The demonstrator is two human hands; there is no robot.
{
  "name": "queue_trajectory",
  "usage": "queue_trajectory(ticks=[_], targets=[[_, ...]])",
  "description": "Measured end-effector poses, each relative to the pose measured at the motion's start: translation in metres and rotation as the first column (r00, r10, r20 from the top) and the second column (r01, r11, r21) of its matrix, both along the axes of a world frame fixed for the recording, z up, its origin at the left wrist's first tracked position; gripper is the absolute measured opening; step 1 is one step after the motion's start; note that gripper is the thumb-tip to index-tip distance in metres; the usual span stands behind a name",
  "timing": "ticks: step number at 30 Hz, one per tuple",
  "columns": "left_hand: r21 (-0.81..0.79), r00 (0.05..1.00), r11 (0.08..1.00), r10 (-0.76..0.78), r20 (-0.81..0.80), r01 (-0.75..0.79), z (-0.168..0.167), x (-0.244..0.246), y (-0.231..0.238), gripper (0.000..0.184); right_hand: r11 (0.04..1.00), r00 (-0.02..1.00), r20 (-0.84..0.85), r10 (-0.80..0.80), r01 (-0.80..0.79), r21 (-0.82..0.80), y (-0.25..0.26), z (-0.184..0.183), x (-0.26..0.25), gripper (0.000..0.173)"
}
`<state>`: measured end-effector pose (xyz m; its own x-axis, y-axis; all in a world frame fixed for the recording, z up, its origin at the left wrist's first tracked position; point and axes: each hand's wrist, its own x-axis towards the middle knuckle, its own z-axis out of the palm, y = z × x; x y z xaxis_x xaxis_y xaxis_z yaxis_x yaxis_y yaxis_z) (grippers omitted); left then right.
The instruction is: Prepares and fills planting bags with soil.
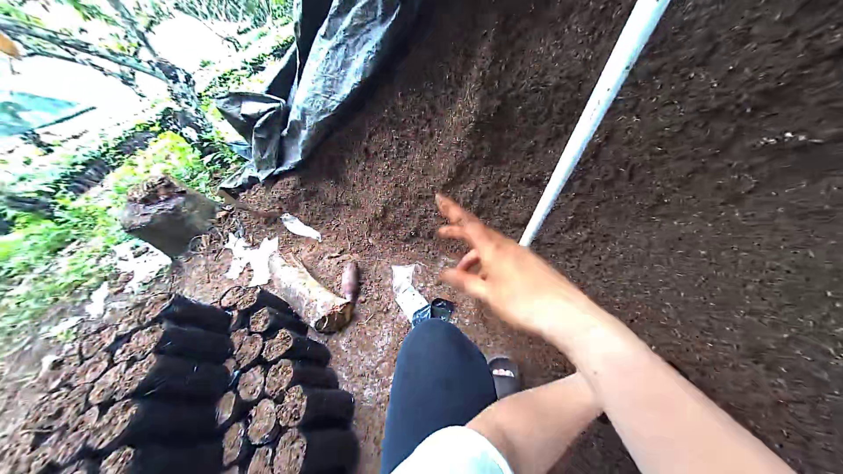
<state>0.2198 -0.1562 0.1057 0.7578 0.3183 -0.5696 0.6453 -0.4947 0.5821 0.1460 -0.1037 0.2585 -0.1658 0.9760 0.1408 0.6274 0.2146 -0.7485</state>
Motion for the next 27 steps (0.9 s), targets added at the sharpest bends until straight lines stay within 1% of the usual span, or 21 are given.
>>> queue_trajectory(ticks=[1, 2, 3, 4, 5, 7, 8, 9, 11, 12, 14, 15, 16, 18, 20, 22, 23, 24, 25, 26, 27], targets=[[0.076, 0.998, 0.997, -0.019, 0.055, 0.015, -0.026, 0.006, 0.0, 0.039, 0.995, 0.996, 0.071, -0.059, 0.053, 0.087, 0.001, -0.003, 0.012, 0.075], [0.148, 0.992, 0.989, -0.034, 0.123, 0.016, -0.055, 0.013, 0.0, 0.037, 0.981, 0.978, 0.141, -0.152, 0.132, 0.143, -0.003, -0.018, 0.035, 0.064], [0.152, 0.99, 0.988, -0.055, 0.128, 0.035, -0.067, 0.017, 0.004, 0.038, 0.959, 0.943, 0.203, -0.264, 0.234, 0.158, -0.014, -0.042, 0.066, 0.052], [0.119, 0.993, 0.992, -0.061, 0.099, 0.049, -0.071, 0.022, 0.008, 0.039, 0.928, 0.889, 0.267, -0.372, 0.352, 0.122, -0.031, -0.072, 0.1, 0.042], [0.123, 0.994, 0.99, -0.08, 0.07, 0.071, -0.078, 0.029, 0.013, 0.038, 0.882, 0.825, 0.337, -0.454, 0.469, 0.041, -0.053, -0.103, 0.132, 0.037], [0.146, 0.988, 0.98, -0.145, 0.057, 0.135, -0.09, 0.04, 0.024, 0.034, 0.729, 0.718, 0.463, -0.52, 0.655, -0.197, -0.104, -0.162, 0.177, 0.033], [0.152, 0.979, 0.97, -0.199, 0.046, 0.19, -0.093, 0.042, 0.029, 0.033, 0.648, 0.701, 0.493, -0.515, 0.695, -0.311, -0.128, -0.189, 0.189, 0.033], [0.166, 0.966, 0.955, -0.255, 0.042, 0.245, -0.097, 0.042, 0.034, 0.034, 0.606, 0.724, 0.498, -0.477, 0.682, -0.409, -0.15, -0.212, 0.195, 0.04], [0.157, 0.946, 0.94, -0.317, 0.07, 0.304, -0.106, 0.046, 0.041, 0.036, 0.6, 0.778, 0.484, -0.401, 0.622, -0.503, -0.18, -0.246, 0.192, 0.06], [0.139, 0.94, 0.939, -0.329, 0.095, 0.315, -0.113, 0.051, 0.044, 0.039, 0.586, 0.773, 0.503, -0.386, 0.627, -0.513, -0.187, -0.256, 0.189, 0.062], [0.112, 0.934, 0.939, -0.337, 0.122, 0.324, -0.134, 0.064, 0.044, 0.042, 0.539, 0.723, 0.565, -0.396, 0.682, -0.495, -0.191, -0.266, 0.186, 0.043], [0.102, 0.938, 0.944, -0.326, 0.122, 0.315, -0.137, 0.066, 0.042, 0.042, 0.524, 0.698, 0.584, -0.415, 0.708, -0.474, -0.192, -0.267, 0.186, 0.035], [0.102, 0.944, 0.95, -0.305, 0.123, 0.294, -0.134, 0.065, 0.039, 0.042, 0.526, 0.685, 0.594, -0.422, 0.719, -0.455, -0.194, -0.264, 0.188, 0.032], [0.109, 0.962, 0.971, -0.228, 0.15, 0.213, -0.109, 0.051, 0.03, 0.038, 0.581, 0.683, 0.59, -0.43, 0.71, -0.399, -0.202, -0.251, 0.189, 0.029], [0.098, 0.973, 0.988, -0.137, 0.185, 0.12, -0.071, 0.029, 0.024, 0.042, 0.674, 0.694, 0.567, -0.443, 0.675, -0.3, -0.214, -0.232, 0.184, 0.028], [0.086, 0.961, 0.996, -0.046, 0.271, 0.024, -0.041, 0.005, 0.02, 0.045, 0.753, 0.699, 0.525, -0.486, 0.639, -0.154, -0.223, -0.222, 0.173, 0.026], [0.081, 0.94, 0.996, 0.0, 0.342, -0.03, -0.037, -0.006, 0.017, 0.045, 0.773, 0.703, 0.499, -0.507, 0.627, -0.098, -0.225, -0.222, 0.165, 0.025], [0.066, 0.917, 0.995, 0.043, 0.397, -0.075, -0.042, -0.017, 0.015, 0.046, 0.783, 0.708, 0.484, -0.514, 0.618, -0.072, -0.227, -0.227, 0.157, 0.026], [0.056, 0.904, 0.992, 0.076, 0.421, -0.11, -0.059, -0.028, 0.013, 0.049, 0.786, 0.717, 0.484, -0.503, 0.612, -0.091, -0.227, -0.238, 0.15, 0.027], [0.06, 0.913, 0.991, 0.084, 0.399, -0.117, -0.084, -0.038, 0.011, 0.052, 0.787, 0.737, 0.489, -0.467, 0.598, -0.15, -0.226, -0.251, 0.143, 0.029], [0.064, 0.943, 0.993, 0.076, 0.325, -0.102, -0.11, -0.049, 0.011, 0.054, 0.785, 0.77, 0.489, -0.411, 0.571, -0.241, -0.222, -0.266, 0.136, 0.031]])
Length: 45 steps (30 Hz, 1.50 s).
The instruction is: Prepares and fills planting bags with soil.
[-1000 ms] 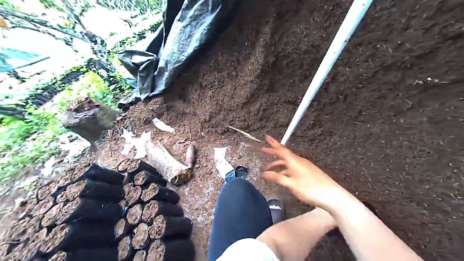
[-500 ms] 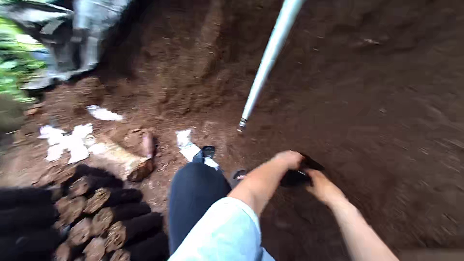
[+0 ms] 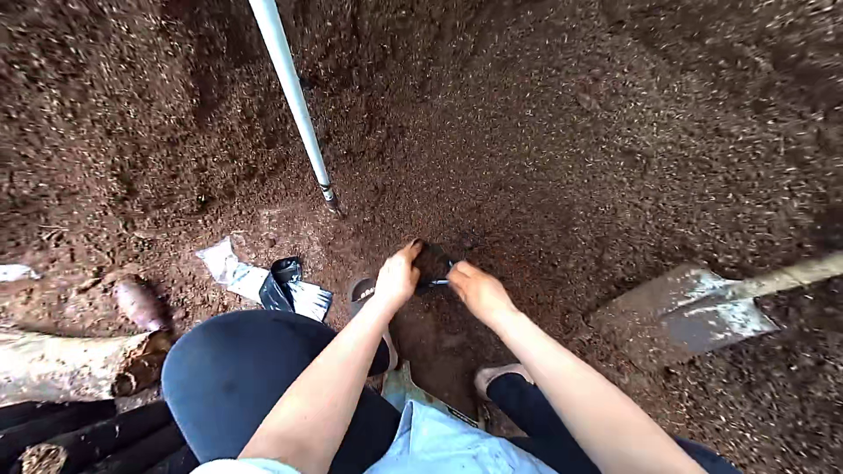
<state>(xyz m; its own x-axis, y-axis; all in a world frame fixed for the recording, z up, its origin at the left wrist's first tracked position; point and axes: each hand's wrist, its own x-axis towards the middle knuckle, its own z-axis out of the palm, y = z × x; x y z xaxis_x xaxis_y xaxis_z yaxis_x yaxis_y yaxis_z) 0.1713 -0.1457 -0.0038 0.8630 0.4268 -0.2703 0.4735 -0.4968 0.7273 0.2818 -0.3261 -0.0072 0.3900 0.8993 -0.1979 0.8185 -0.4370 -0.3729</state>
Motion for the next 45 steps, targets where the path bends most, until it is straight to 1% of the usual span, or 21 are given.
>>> queue_trajectory(ticks=[2, 4, 6, 8, 10, 12, 13, 15, 16, 18, 19, 21, 25, 30, 33, 35, 38, 39, 41, 43, 45], targets=[[-0.01, 0.979, 0.999, -0.033, -0.199, 0.031, -0.021, -0.009, 0.003, 0.057, 0.989, 0.995, -0.087, 0.051, -0.062, -0.137, 0.01, -0.021, -0.011, 0.034], [0.013, 0.941, 0.999, -0.036, -0.336, 0.043, -0.003, -0.008, 0.007, 0.058, 0.989, 0.995, -0.053, 0.083, -0.089, -0.114, 0.016, -0.026, -0.018, 0.033], [0.136, 0.923, 0.99, 0.025, -0.384, 0.029, 0.015, -0.004, 0.01, 0.059, 0.989, 0.992, 0.016, 0.123, -0.121, -0.083, 0.016, -0.022, -0.021, 0.031], [0.25, 0.933, 0.968, 0.059, -0.354, 0.034, 0.02, 0.01, 0.015, 0.069, 0.983, 0.981, 0.059, 0.182, -0.181, -0.029, 0.017, -0.023, -0.02, 0.03], [0.269, 0.915, 0.95, -0.04, -0.402, 0.159, 0.008, 0.032, 0.022, 0.077, 0.976, 0.976, 0.017, 0.219, -0.219, 0.008, 0.024, -0.023, -0.022, 0.029], [0.207, 0.872, 0.932, -0.178, -0.455, 0.298, -0.018, 0.047, 0.025, 0.054, 0.98, 0.977, -0.116, 0.179, -0.188, -0.071, 0.039, -0.012, -0.029, 0.032], [0.175, 0.85, 0.919, -0.237, -0.47, 0.353, -0.027, 0.05, 0.025, 0.041, 0.975, 0.976, -0.188, 0.109, -0.142, -0.17, 0.049, -0.005, -0.034, 0.036], [0.104, 0.862, 0.918, -0.314, -0.398, 0.382, -0.034, 0.045, 0.021, 0.036, 0.93, 0.958, -0.277, -0.068, -0.04, -0.365, 0.064, 0.003, -0.044, 0.05], [0.072, 0.869, 0.916, -0.348, -0.351, 0.396, -0.033, 0.039, 0.017, 0.036, 0.906, 0.945, -0.299, -0.134, -0.006, -0.422, 0.065, 0.001, -0.048, 0.064], [0.005, 0.846, 0.892, -0.427, -0.32, 0.452, -0.024, 0.026, -0.001, 0.038, 0.881, 0.936, -0.305, -0.177, 0.012, -0.473, 0.053, -0.01, -0.06, 0.087], [-0.032, 0.83, 0.877, -0.464, -0.311, 0.479, -0.021, 0.02, -0.013, 0.038, 0.872, 0.944, -0.291, -0.157, -0.006, -0.49, 0.04, -0.02, -0.069, 0.093], [-0.098, 0.808, 0.849, -0.524, -0.27, 0.519, -0.017, 0.008, -0.037, 0.039, 0.874, 0.965, -0.244, -0.099, -0.033, -0.485, 0.015, -0.038, -0.086, 0.084], [-0.171, 0.776, 0.798, -0.602, -0.19, 0.577, -0.027, -0.004, -0.054, 0.038, 0.81, 0.939, -0.28, -0.199, -0.004, -0.587, 0.011, -0.048, -0.099, 0.059], [-0.168, 0.779, 0.797, -0.604, -0.171, 0.581, -0.041, -0.003, -0.052, 0.038, 0.725, 0.929, -0.29, -0.23, -0.035, -0.688, 0.026, -0.066, -0.094, 0.054], [-0.175, 0.824, 0.845, -0.533, -0.19, 0.506, -0.029, 0.011, -0.033, 0.036, 0.751, 0.953, -0.275, -0.129, -0.087, -0.655, 0.037, -0.06, -0.078, 0.06], [-0.176, 0.856, 0.892, -0.45, -0.252, 0.417, -0.012, 0.02, -0.003, 0.037, 0.83, 0.969, -0.245, -0.029, -0.113, -0.546, 0.042, -0.046, -0.056, 0.067], [-0.119, 0.813, 0.944, -0.325, -0.484, 0.307, -0.003, 0.023, 0.042, 0.042, 0.954, 0.979, -0.064, 0.193, -0.202, -0.22, 0.03, -0.027, -0.032, 0.036], [-0.088, 0.758, 0.948, -0.299, -0.579, 0.307, 0.001, 0.023, 0.05, 0.046, 0.965, 0.973, 0.001, 0.23, -0.228, -0.132, 0.024, -0.026, -0.024, 0.031], [-0.001, 0.686, 0.949, -0.23, -0.69, 0.317, 0.007, 0.025, 0.046, 0.06, 0.962, 0.962, 0.048, 0.267, -0.263, -0.078, 0.019, -0.025, -0.01, 0.028], [0.048, 0.709, 0.937, -0.228, -0.667, 0.347, 0.005, 0.03, 0.03, 0.078, 0.954, 0.95, 0.088, 0.3, -0.297, -0.045, 0.017, -0.027, -0.003, 0.027], [0.09, 0.753, 0.89, -0.32, -0.576, 0.447, -0.005, 0.039, 0.014, 0.082, 0.949, 0.94, 0.136, 0.314, -0.316, -0.006, 0.017, -0.027, -0.003, 0.025]])
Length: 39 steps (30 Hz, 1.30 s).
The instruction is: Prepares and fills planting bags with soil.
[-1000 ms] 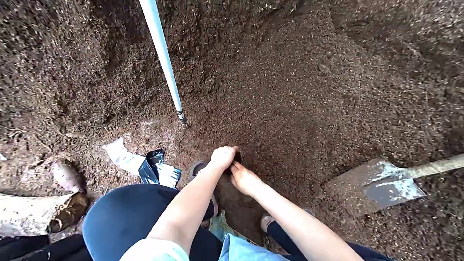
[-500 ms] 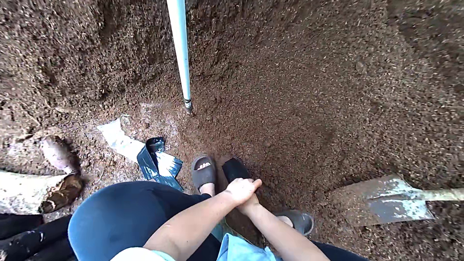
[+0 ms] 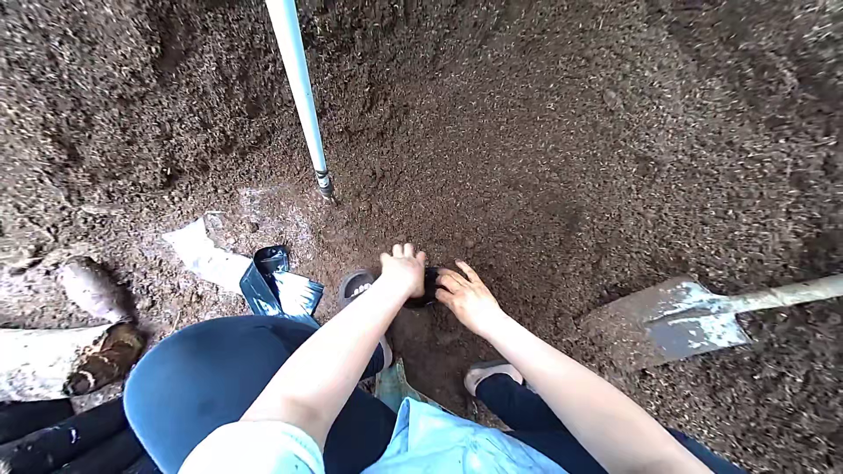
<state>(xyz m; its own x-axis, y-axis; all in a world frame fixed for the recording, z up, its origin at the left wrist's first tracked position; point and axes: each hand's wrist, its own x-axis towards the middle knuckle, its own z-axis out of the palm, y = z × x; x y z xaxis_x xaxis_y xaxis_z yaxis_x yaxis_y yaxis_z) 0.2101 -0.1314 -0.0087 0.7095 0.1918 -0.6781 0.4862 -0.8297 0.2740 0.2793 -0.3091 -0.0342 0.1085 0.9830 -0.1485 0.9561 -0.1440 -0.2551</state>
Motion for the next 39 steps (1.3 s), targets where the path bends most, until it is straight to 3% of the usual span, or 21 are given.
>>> queue_trajectory(ticks=[4, 9, 12, 14, 16, 19, 22, 25, 28, 32, 39], targets=[[-0.021, 0.938, 0.963, -0.257, 0.235, 0.269, -0.031, 0.021, -0.008, 0.037, 0.996, 0.995, 0.102, -0.013, 0.004, 0.087, -0.009, 0.003, 0.0, 0.021], [-0.104, 0.909, 0.945, -0.262, 0.323, 0.31, -0.029, 0.013, 0.014, 0.031, 0.98, 0.977, 0.082, -0.197, 0.199, -0.019, -0.02, 0.018, 0.002, 0.028], [-0.143, 0.931, 0.948, -0.238, 0.277, 0.285, -0.018, -0.003, 0.02, 0.034, 0.973, 0.975, -0.091, -0.205, 0.212, 0.088, -0.009, 0.033, -0.029, 0.026], [-0.159, 0.944, 0.947, -0.242, 0.225, 0.281, -0.008, -0.008, 0.023, 0.035, 0.961, 0.917, -0.292, -0.272, 0.273, -0.038, 0.006, 0.041, -0.054, 0.032], [-0.144, 0.944, 0.945, -0.264, 0.197, 0.295, -0.006, -0.009, 0.026, 0.032, 0.896, 0.805, -0.415, -0.425, 0.307, -0.322, 0.022, 0.046, -0.073, 0.04], [-0.14, 0.951, 0.948, -0.263, 0.162, 0.286, -0.004, -0.012, 0.028, 0.029, 0.716, 0.73, -0.328, -0.6, 0.307, -0.627, 0.042, 0.048, -0.083, 0.057], [-0.147, 0.968, 0.96, -0.22, 0.123, 0.237, 0.003, -0.02, 0.028, 0.031, 0.649, 0.765, -0.205, -0.61, 0.335, -0.683, 0.047, 0.049, -0.085, 0.078], [-0.174, 0.982, 0.969, -0.16, 0.104, 0.177, 0.0, -0.027, 0.024, 0.031, 0.738, 0.798, -0.246, -0.551, 0.328, -0.59, 0.051, 0.03, -0.084, 0.093], [-0.182, 0.996, 0.982, -0.027, 0.083, 0.041, 0.006, -0.037, -0.003, 0.032, 0.805, 0.839, -0.267, -0.474, 0.29, -0.519, 0.041, -0.002, -0.085, 0.091], [-0.268, 0.995, 0.963, 0.027, 0.095, -0.001, 0.011, -0.056, -0.041, 0.037, 0.848, 0.915, -0.218, -0.339, 0.197, -0.493, 0.005, -0.018, -0.093, 0.07], [-0.347, 0.97, 0.925, -0.073, 0.234, 0.154, -0.007, -0.062, -0.059, 0.036, 0.707, 0.912, -0.142, -0.386, 0.194, -0.68, 0.002, -0.03, -0.095, 0.049]])
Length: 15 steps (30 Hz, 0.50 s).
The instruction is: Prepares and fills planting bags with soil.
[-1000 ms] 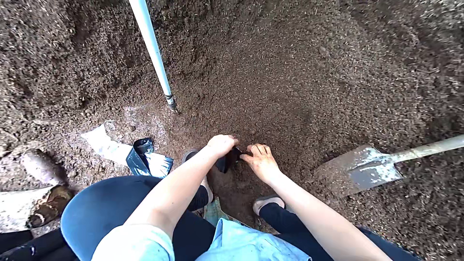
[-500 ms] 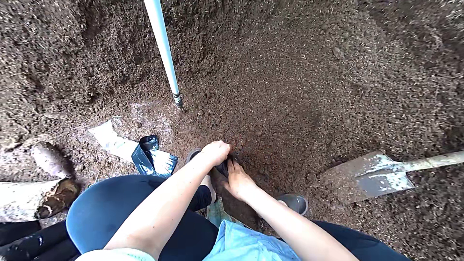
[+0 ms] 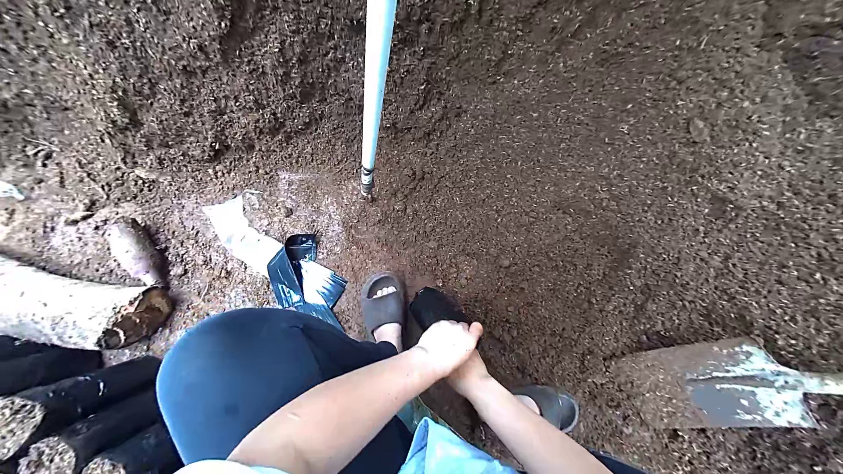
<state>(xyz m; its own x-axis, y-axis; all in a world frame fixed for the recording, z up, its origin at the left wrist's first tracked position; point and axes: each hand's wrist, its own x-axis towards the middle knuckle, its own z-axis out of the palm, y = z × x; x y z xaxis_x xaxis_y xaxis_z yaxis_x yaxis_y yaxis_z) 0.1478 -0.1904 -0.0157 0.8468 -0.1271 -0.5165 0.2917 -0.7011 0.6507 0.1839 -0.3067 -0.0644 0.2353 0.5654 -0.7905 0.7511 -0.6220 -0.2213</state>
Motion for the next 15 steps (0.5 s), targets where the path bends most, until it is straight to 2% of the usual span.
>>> queue_trajectory(ticks=[2, 4, 6, 8, 9, 10, 13, 15], targets=[[0.015, 1.0, 1.0, -0.001, -0.015, 0.001, -0.002, 0.001, 0.005, 0.036, 0.998, 0.999, 0.033, 0.002, -0.004, 0.059, 0.003, -0.017, -0.003, 0.046], [0.055, 0.997, 0.998, 0.047, -0.055, -0.044, 0.0, 0.003, 0.019, 0.035, 0.999, 0.999, 0.037, 0.02, -0.022, 0.044, 0.021, -0.019, -0.001, 0.046], [0.097, 0.986, 0.987, 0.139, -0.094, -0.13, 0.005, 0.009, 0.041, 0.035, 1.0, 1.0, 0.004, 0.025, -0.025, -0.005, 0.043, -0.006, 0.011, 0.058], [0.105, 0.961, 0.962, 0.261, -0.089, -0.252, 0.012, 0.016, 0.071, 0.035, 0.997, 0.999, -0.036, 0.032, -0.03, 0.066, 0.058, 0.009, 0.035, 0.076], [0.102, 0.946, 0.944, 0.319, -0.057, -0.313, 0.015, 0.018, 0.083, 0.034, 0.991, 0.997, -0.044, 0.057, -0.051, 0.126, 0.064, 0.02, 0.046, 0.08], [0.105, 0.928, 0.923, 0.373, -0.017, -0.369, 0.019, 0.02, 0.094, 0.032, 0.977, 0.995, -0.031, 0.094, -0.086, 0.196, 0.067, 0.033, 0.058, 0.076], [0.166, 0.873, 0.859, 0.488, 0.027, -0.485, 0.021, 0.033, 0.117, 0.029, 0.896, 0.973, 0.106, 0.206, -0.231, 0.38, 0.065, 0.056, 0.098, 0.034], [0.229, 0.84, 0.816, 0.543, 0.01, -0.53, 0.017, 0.044, 0.125, 0.028, 0.843, 0.963, 0.165, 0.212, -0.266, 0.467, 0.058, 0.044, 0.125, 0.028]])
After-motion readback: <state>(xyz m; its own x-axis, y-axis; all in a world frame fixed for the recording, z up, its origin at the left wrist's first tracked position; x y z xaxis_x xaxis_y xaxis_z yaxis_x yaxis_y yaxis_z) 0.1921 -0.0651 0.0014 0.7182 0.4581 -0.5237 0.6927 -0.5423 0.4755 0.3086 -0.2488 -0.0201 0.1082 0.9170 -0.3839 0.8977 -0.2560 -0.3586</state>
